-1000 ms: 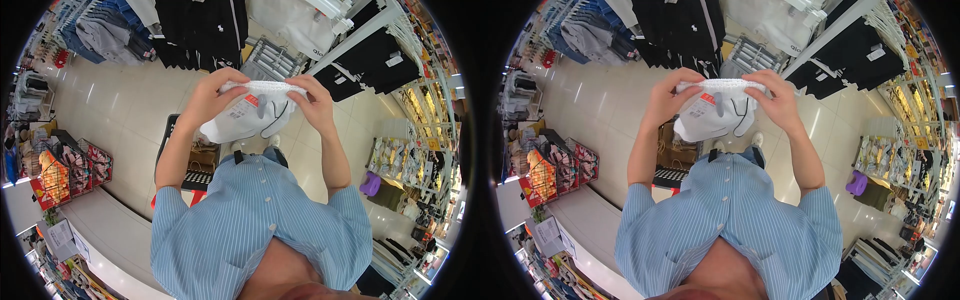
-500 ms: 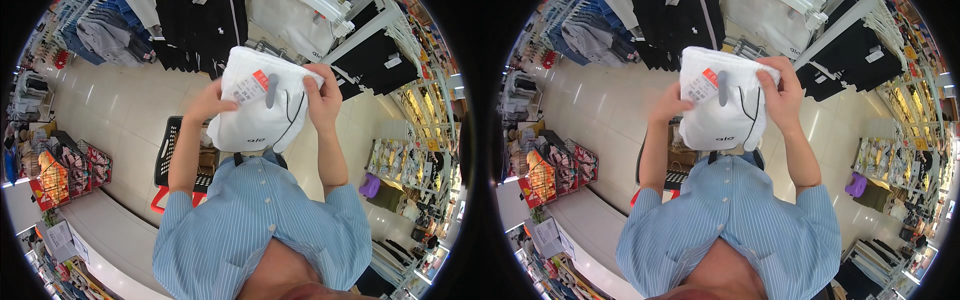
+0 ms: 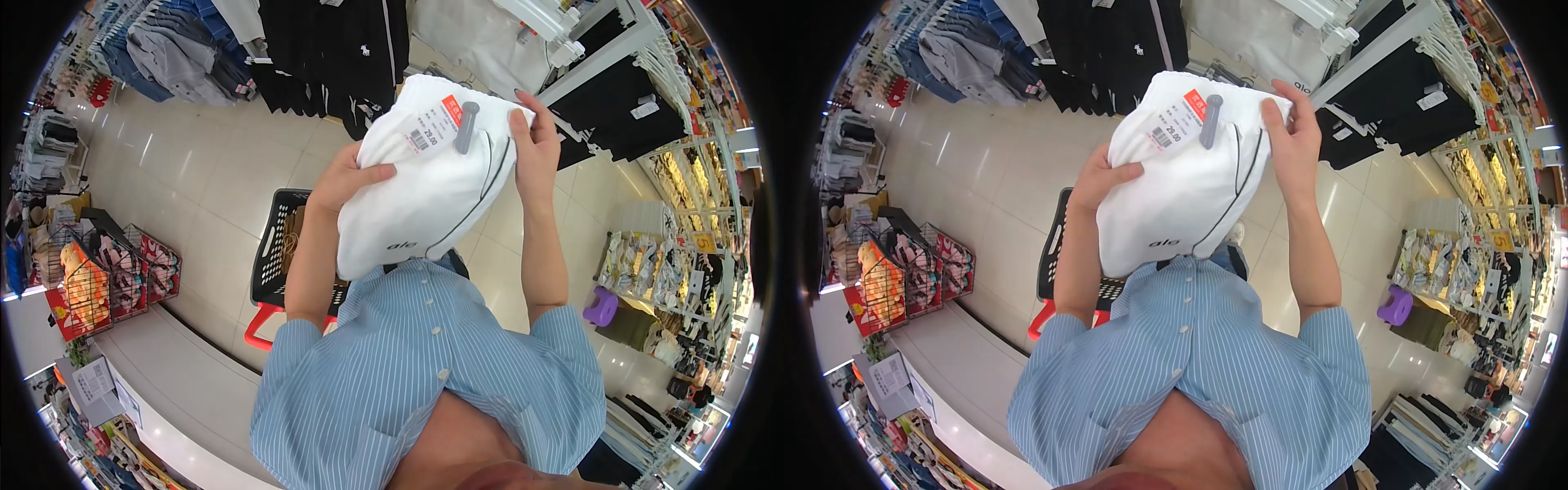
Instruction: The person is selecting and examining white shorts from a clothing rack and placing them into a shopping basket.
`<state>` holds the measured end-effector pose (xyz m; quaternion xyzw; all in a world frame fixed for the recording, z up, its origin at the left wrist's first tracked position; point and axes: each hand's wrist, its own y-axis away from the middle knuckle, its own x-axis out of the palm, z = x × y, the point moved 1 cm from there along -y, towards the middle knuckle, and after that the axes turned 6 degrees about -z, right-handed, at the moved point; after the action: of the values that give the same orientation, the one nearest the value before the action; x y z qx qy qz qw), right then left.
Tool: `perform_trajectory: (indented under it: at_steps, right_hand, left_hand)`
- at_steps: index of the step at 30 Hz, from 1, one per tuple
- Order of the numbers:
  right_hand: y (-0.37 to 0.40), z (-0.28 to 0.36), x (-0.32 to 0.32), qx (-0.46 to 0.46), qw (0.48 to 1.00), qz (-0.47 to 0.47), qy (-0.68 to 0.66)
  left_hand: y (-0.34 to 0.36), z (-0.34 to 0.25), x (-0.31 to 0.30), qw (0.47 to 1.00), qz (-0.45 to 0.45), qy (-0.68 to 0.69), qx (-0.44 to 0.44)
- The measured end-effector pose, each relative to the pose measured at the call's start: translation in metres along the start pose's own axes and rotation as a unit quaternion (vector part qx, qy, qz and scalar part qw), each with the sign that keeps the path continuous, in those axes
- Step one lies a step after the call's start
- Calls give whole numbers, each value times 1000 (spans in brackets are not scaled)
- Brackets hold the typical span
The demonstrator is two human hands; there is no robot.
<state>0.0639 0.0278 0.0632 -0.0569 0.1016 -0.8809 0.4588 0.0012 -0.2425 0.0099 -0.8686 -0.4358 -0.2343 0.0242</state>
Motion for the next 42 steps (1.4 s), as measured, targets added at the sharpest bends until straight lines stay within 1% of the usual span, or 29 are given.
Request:
perform_trajectory:
  at_steps: [1, 4, 5, 6, 8, 10, 13, 14, 15, 18, 19, 21, 23, 24, 25, 28, 31, 34, 35, 37, 38, 39, 41, 42]
  right_hand:
    - [0, -4, -1, 36, 999, 20, -11]
    - [13, -41, 8, 154, 969, 106, -162]
    - [16, -62, 2, 191, 951, 178, -168]
    - [29, -74, 4, 239, 937, 163, -196]
    - [57, -93, 11, 287, 939, 112, -156]
    - [74, -100, 13, 331, 916, 132, -186]
    - [95, -106, 10, 392, 877, 156, -228]
    - [104, -111, 9, 413, 862, 162, -244]
    - [111, -118, 8, 460, 820, 191, -284]
    - [123, -130, 6, 404, 864, 191, -232]
    - [119, -130, 3, 400, 836, 203, -317]
    - [106, -133, -5, 385, 758, 219, -479]
    - [90, -103, 5, 398, 847, 161, -313]
    - [82, -82, 12, 399, 880, 128, -225]
    - [76, -67, 17, 425, 870, 99, -229]
    - [64, -78, 9, 408, 877, 143, -210]
    - [73, -95, 4, 424, 866, 184, -190]
    - [85, -125, -2, 449, 843, 269, -122]
    - [80, -138, -11, 439, 835, 326, -60]
    - [52, -140, -33, 351, 891, 276, 77]
    - [37, -141, -44, 305, 909, 247, 144]
    - [22, -138, -51, 207, 953, 201, 90]
    - [-5, -74, -26, 108, 969, 209, 74]
    - [-15, -56, -13, 64, 962, 262, 40]
  left_hand:
    - [1, 1, 2, 999, -4, 49, 0]
    - [0, 12, 2, 994, -31, 102, 15]
    - [-1, 12, 4, 992, -38, 121, 19]
    - [-3, 12, 5, 989, -47, 141, 24]
    - [-1, 16, 2, 982, -74, 172, 37]
    - [-2, 23, -1, 974, -104, 195, 56]
    - [2, 23, 4, 950, -114, 283, 73]
    - [2, 27, 3, 948, -108, 291, 65]
    - [0, 31, 2, 946, -102, 300, 60]
    - [-4, 37, 3, 941, -105, 321, 35]
    - [-4, 38, 3, 938, -109, 327, 25]
    - [-2, 46, -8, 924, -92, 372, -5]
    - [-2, 48, -16, 918, -68, 391, -21]
    - [0, 47, -19, 919, -56, 388, -26]
    - [1, 48, -20, 921, -45, 386, -31]
    - [-1, 63, -27, 912, -18, 407, -57]
    - [1, 70, -26, 935, -46, 350, -16]
    - [6, 64, -24, 972, -21, 233, -24]
    - [9, 58, -25, 981, 7, 190, -39]
    - [20, 44, -28, 990, 63, 105, -70]
    - [21, 40, -31, 989, 101, 69, -88]
    - [19, 37, -34, 984, 139, 32, -107]
    - [10, 30, -30, 968, 214, -39, -127]
    - [7, 26, -21, 957, 248, -70, -133]
